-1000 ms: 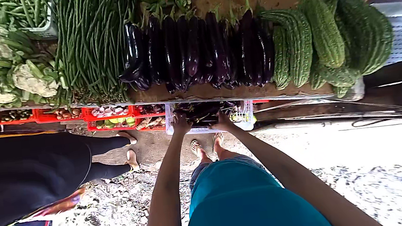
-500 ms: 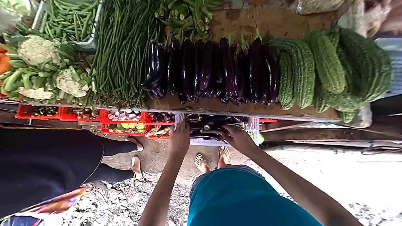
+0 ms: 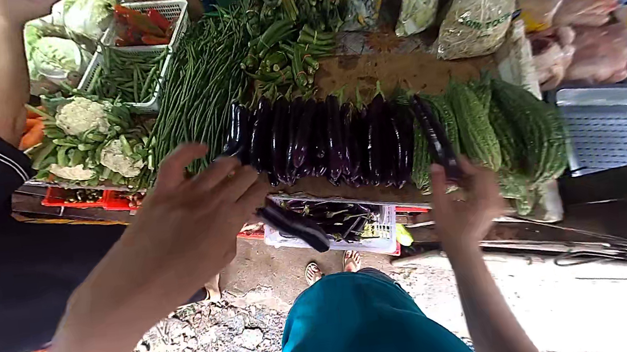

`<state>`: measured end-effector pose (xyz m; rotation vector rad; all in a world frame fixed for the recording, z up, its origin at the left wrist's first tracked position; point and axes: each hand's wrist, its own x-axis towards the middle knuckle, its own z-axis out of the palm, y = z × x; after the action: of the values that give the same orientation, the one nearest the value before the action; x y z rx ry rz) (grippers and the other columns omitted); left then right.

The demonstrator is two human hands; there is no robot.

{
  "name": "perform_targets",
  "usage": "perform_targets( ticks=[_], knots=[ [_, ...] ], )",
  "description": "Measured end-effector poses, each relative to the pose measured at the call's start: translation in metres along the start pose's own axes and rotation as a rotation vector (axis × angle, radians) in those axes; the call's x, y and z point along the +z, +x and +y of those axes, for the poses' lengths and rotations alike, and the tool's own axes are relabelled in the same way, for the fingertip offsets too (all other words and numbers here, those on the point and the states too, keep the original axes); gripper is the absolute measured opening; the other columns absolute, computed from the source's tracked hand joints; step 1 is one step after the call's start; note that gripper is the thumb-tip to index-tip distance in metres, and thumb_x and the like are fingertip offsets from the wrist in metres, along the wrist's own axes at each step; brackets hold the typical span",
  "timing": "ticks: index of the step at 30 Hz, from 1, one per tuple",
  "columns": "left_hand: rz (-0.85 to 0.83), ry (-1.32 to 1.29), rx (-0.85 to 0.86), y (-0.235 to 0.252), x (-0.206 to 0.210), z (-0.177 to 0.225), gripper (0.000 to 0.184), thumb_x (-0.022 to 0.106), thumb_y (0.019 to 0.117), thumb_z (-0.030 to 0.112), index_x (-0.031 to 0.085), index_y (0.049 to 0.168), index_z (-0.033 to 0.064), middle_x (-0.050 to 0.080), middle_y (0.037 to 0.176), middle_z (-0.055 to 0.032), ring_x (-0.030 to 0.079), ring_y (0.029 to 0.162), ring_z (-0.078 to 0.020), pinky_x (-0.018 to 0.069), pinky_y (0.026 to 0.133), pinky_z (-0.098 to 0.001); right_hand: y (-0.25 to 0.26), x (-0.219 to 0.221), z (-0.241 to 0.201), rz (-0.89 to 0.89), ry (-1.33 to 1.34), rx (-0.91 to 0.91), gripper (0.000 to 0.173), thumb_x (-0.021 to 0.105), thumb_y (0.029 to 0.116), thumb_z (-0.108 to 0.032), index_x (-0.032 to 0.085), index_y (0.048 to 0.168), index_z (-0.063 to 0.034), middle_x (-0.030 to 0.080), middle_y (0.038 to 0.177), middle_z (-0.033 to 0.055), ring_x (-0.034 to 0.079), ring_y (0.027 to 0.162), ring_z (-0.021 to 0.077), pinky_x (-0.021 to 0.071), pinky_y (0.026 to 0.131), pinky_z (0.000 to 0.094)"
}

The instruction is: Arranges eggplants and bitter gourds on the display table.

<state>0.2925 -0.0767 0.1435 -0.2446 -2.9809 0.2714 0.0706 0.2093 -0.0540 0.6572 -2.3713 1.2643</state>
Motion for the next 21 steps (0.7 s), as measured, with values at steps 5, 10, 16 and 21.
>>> perform_targets(
  ticks=[5, 10, 16, 21],
  knots=[
    [-0.1, 0.019, 0.258, 0.113, -0.029, -0.018, 0.026, 0.053, 0.1014, 0.027, 0.075, 0.11, 0.0158, 0.069, 0.114, -0.0052, 0.06, 0.118, -0.03, 0.0218, 0.115, -0.0644, -0.021, 0.068, 0.016, -0.009, -0.22, 0.083, 0.044, 0.069, 0.0956, -0.034, 0.071, 0.12, 0.0021, 0.072, 0.099, 0.0231, 0.071, 0.088, 0.04, 0.0581, 0.074, 0.0536],
    [-0.32, -0.049, 0.397, 0.234, 0.0, -0.037, 0.025, 0.067, 0.0997, 0.031, 0.076, 0.117, 0.0155, 0.069, 0.119, -0.0092, 0.054, 0.127, -0.0348, 0.0129, 0.119, -0.0645, -0.012, 0.046, 0.004, -0.059, -0.07, 0.036, 0.041, 0.051, 0.1071, -0.033, 0.072, 0.119, -0.0001, 0.073, 0.11, 0.0189, 0.068, 0.103, 0.0356, 0.0558, 0.089, 0.0482],
    [-0.413, 0.124, 0.269, 0.33, 0.092, -0.051, 0.027, 0.062, 0.1022, 0.027, 0.074, 0.115, 0.0068, 0.065, 0.13, -0.0144, 0.044, 0.142, -0.0359, 0.0034, 0.126, -0.0618, -0.008, 0.071, -0.003, -0.296, -0.193, -0.163, 0.07, 0.06, 0.094, -0.058, 0.054, 0.151, -0.0168, 0.059, 0.148, 0.0087, 0.049, 0.141, 0.0343, 0.0302, 0.112, 0.069],
    [-0.292, -0.097, 0.279, 0.278, 0.124, -0.036, 0.035, 0.05, 0.1074, 0.031, 0.076, 0.118, 0.0095, 0.07, 0.125, -0.0159, 0.056, 0.131, -0.0386, 0.0186, 0.121, -0.0682, -0.004, 0.092, -0.001, -0.308, -0.272, -0.179, 0.063, 0.057, 0.0983, -0.054, 0.062, 0.142, -0.0095, 0.064, 0.142, 0.0072, 0.052, 0.14, 0.0296, 0.0222, 0.117, 0.0687]
  ],
)
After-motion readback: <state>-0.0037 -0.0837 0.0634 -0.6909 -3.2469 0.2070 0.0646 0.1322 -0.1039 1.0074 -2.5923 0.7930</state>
